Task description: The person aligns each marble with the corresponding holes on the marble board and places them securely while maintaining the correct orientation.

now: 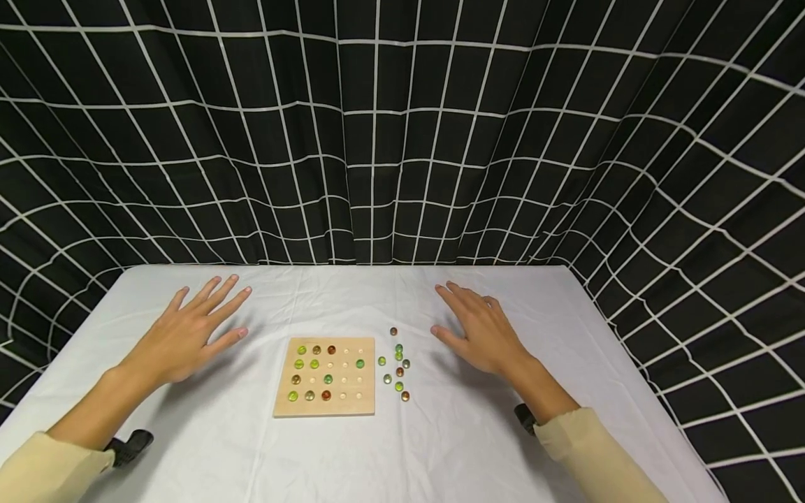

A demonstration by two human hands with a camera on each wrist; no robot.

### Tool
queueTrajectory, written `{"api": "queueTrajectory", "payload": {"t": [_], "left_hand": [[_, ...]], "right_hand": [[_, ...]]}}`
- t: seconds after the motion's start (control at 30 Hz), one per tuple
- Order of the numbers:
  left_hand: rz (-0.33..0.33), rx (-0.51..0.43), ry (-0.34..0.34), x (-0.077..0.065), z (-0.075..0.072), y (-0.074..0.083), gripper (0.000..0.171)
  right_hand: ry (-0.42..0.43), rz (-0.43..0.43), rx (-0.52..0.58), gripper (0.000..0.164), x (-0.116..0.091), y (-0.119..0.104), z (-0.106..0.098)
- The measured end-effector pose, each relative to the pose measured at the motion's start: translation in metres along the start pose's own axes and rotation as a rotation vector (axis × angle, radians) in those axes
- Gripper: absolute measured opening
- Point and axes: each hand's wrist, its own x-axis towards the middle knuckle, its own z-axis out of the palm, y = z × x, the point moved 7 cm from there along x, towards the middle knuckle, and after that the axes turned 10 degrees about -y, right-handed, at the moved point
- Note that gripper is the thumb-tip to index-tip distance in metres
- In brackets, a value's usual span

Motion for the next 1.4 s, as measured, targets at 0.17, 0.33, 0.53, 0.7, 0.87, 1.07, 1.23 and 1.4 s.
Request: {"api": "queueTrajectory", "payload": {"t": [0.17,0.33,0.53,0.7,0.87,1.07,1.23,1.4], "left_hand": [[0.052,-0.001,-0.041,-0.001,0.006,0.011,0.066],[0.068,-0.036,-0.076,-0.002,0.012,0.016,0.067],[0.102,-0.067,-0.106,-0.002,0.023,0.024,0.069],[0.127,-0.098,-0.11,-0.002,0.028,0.032,0.068],[0.135,-0.123,-0.149,-0.002,0.034,0.037,0.07],[0.166,-0.139,-0.18,0.001,0.04,0.044,0.073],[0.197,-0.141,-0.2,0.002,0.047,0.05,0.072],[0.214,-0.153,-0.226,0.002,0.054,0.054,0.073]], "right_hand": [[-0.044,-0.043,0.191,0.071,0.0,-0.007,0.002],[-0.109,-0.024,0.402,0.07,0.0,-0.009,0.008],[-0.116,-0.079,0.544,0.07,0.003,-0.015,0.013],[-0.162,-0.071,0.626,0.07,0.002,-0.019,0.02],[-0.229,-0.074,0.704,0.07,0.002,-0.027,0.027],[-0.319,-0.078,0.762,0.065,0.001,-0.035,0.036],[-0.383,-0.103,0.769,0.063,-0.001,-0.043,0.045],[-0.432,-0.134,0.787,0.056,-0.003,-0.051,0.055]]}}
